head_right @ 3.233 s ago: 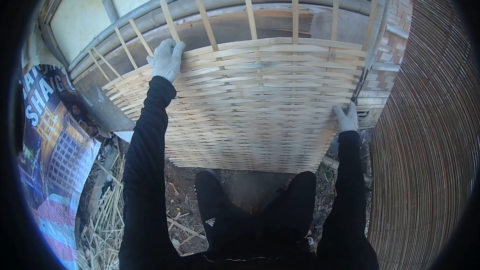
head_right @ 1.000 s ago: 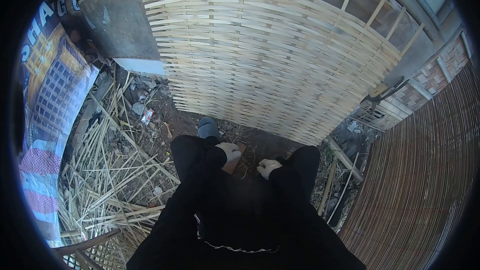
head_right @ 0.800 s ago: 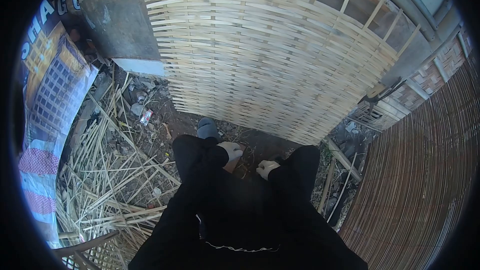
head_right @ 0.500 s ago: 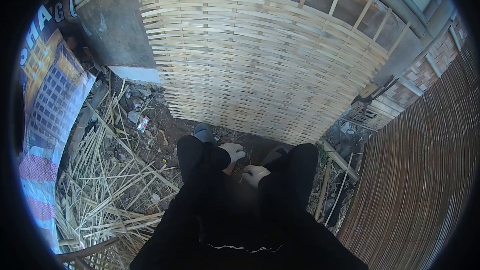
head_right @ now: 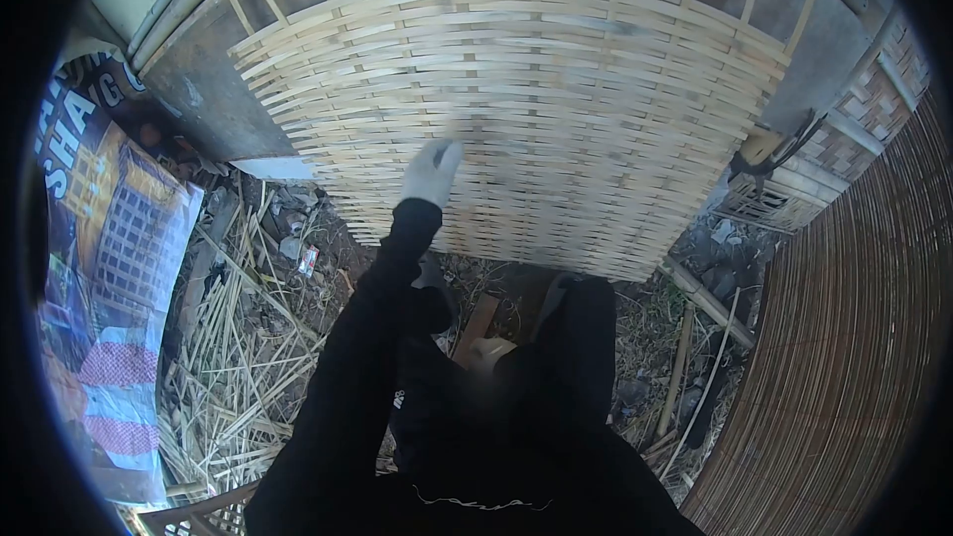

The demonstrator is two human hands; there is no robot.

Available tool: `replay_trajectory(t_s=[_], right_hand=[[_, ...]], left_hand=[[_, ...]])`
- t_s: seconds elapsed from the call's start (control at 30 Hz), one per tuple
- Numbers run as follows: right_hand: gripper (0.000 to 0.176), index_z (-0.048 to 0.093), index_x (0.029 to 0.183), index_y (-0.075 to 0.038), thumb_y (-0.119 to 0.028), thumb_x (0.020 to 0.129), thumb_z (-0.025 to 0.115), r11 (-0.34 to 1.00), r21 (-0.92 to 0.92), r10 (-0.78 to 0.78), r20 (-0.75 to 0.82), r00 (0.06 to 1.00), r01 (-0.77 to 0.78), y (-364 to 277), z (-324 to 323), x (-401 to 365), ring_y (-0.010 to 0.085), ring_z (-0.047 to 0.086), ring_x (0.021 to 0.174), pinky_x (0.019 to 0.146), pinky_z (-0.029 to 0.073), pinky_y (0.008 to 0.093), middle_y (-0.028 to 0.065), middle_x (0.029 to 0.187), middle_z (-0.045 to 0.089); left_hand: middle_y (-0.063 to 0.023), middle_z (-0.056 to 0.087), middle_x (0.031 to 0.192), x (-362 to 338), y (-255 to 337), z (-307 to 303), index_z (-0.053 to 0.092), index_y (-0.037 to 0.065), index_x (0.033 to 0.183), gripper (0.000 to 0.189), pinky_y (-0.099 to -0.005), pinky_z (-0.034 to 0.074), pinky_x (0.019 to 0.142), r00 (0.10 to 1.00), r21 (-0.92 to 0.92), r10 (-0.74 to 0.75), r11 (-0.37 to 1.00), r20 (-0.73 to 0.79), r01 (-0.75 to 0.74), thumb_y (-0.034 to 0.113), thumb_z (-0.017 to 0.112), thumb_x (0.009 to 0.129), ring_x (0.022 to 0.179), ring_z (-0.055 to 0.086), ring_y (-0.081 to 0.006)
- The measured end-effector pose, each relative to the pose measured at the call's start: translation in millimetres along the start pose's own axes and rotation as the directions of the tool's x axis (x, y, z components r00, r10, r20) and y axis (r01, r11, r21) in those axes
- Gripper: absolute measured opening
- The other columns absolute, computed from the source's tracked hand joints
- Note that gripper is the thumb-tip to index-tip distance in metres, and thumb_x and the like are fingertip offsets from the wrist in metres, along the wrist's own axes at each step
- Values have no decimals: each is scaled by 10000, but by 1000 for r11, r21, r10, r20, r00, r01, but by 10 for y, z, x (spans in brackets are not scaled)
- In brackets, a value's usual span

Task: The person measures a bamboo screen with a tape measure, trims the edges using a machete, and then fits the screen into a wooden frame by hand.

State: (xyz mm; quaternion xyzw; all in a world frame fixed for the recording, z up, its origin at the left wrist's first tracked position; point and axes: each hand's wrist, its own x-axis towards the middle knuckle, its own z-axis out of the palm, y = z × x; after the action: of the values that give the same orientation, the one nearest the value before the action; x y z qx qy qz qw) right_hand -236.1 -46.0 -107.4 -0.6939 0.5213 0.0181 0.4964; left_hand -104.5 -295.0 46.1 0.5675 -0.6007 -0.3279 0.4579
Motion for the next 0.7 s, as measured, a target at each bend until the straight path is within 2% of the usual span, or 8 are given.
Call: replay_trajectory(t_s=[0.07, 0.13, 0.2, 0.23, 0.33, 0.37, 0.47, 0.7], right_hand=[[387, 636, 1213, -94, -355, 932, 580, 995, 78, -53, -62, 997, 58, 2, -36, 13, 325, 667, 1039, 920, 514, 393, 168, 1110, 694], [387, 635, 1214, -88, -350, 934, 580, 996, 73, -47, -97, 994, 54, -47, -93, -2, 328, 666, 1043, 918, 515, 397, 169, 1112, 693], [388, 633, 1215, -82, -346, 936, 580, 996, 66, -47, -135, 990, 56, -65, -141, 5, 330, 664, 1047, 916, 515, 402, 170, 1114, 693], [392, 631, 1217, -74, -342, 935, 581, 995, 84, -42, -147, 988, 54, -61, -146, -6, 333, 662, 1050, 916, 516, 402, 175, 1115, 691], [397, 628, 1222, -62, -334, 937, 576, 993, 86, -67, -148, 987, 80, -28, -163, -37, 337, 659, 1057, 921, 514, 403, 185, 1118, 688], [397, 627, 1224, -58, -329, 939, 571, 993, 77, -82, -136, 987, 94, -23, -161, -44, 339, 656, 1062, 926, 511, 404, 190, 1121, 686], [388, 626, 1225, -52, -314, 946, 559, 986, 93, -123, -141, 982, 137, -56, -128, -50, 343, 651, 1072, 938, 505, 403, 202, 1128, 681], [360, 638, 1210, -54, -292, 955, 546, 985, -19, -175, -81, 981, 174, -384, -421, -221, 343, 647, 1081, 943, 500, 400, 183, 1144, 681]], left_hand=[[-189, 707, 1032, 367, 291, -35, 646, -64, 1113, 578, -357, 500, 891, 993, 77, -43, 996, -111, 51, 467, 623, 886, 970, 676, -274], [-172, 709, 889, 862, 165, -50, 676, -76, 994, 600, -361, 506, 815, 925, -101, -155, 987, -347, 127, 507, 612, 869, 845, 672, -262], [-152, 674, 727, 1246, -8, -210, 683, -73, 831, 586, -382, 496, 709, 843, -346, -363, 910, -397, 228, 505, 596, 874, 690, 632, -253], [-132, 615, 611, 1399, -161, -256, 653, -60, 704, 587, -395, 471, 621, 819, -522, -385, 844, -426, 125, 501, 597, 870, 591, 589, -238], [-103, 582, 589, 1476, -151, -439, 614, -41, 656, 543, -359, 456, 565, 786, -389, -364, 905, -500, 172, 461, 632, 862, 547, 560, -215], [-79, 576, 599, 1488, -104, -455, 621, -27, 696, 442, -348, 453, 532, 780, -585, -454, 799, -432, 141, 380, 675, 858, 519, 540, -206], [-74, 580, 625, 1519, -107, -502, 628, -18, 770, 365, -351, 460, 515, 740, -733, -601, 642, -301, 224, 329, 709, 850, 505, 533, -206], [-117, 639, 810, 1645, -232, -521, 598, -31, 918, 265, -372, 554, 587, 762, -757, -581, 624, -286, 192, 223, 673, 898, 656, 645, -237]])
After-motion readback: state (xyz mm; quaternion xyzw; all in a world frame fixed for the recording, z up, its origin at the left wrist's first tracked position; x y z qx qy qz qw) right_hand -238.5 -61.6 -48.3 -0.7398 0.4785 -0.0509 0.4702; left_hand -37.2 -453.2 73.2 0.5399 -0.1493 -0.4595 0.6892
